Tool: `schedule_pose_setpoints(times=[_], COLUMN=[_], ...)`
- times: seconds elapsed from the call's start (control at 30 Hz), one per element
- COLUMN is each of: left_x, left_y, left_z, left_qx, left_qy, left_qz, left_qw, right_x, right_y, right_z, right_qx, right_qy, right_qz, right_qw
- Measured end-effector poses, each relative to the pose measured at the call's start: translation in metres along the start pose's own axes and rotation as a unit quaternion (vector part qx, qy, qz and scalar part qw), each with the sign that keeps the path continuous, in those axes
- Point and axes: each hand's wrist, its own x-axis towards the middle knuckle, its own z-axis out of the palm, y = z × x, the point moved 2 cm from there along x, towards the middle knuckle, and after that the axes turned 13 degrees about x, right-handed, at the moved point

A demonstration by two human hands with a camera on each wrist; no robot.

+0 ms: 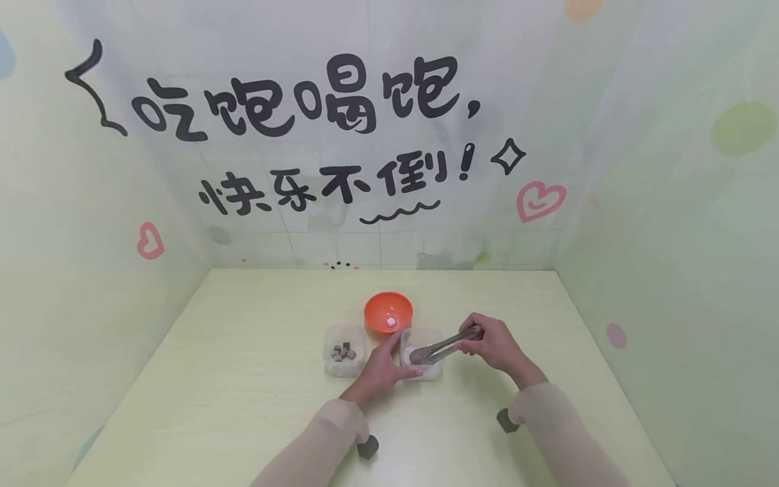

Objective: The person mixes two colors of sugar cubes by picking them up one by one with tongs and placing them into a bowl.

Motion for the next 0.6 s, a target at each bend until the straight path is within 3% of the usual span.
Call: schedule_pose_setpoints(times=[0.3,0.6], left_x=[-0.0011,-0.0011], left_y=[0.0016,-0.0003], left_z=[0.0000,0.0014], left_qx=[-0.005,-0.008], left_qy=[-0.002,-0.002], left_qz=[-0.003,-0.003], left_qw=[1.0000,1.0000], right_x=[0.0064,0.0027], right_y=[-0.0042,-0.0012], right_z=[-0.0008,0.0060], right_qx=[-0.022,-0.023], right_qy=[-0.030,0.009], right_qz=[-0.004,-0.004], right_qw=[0.9993,0.9997])
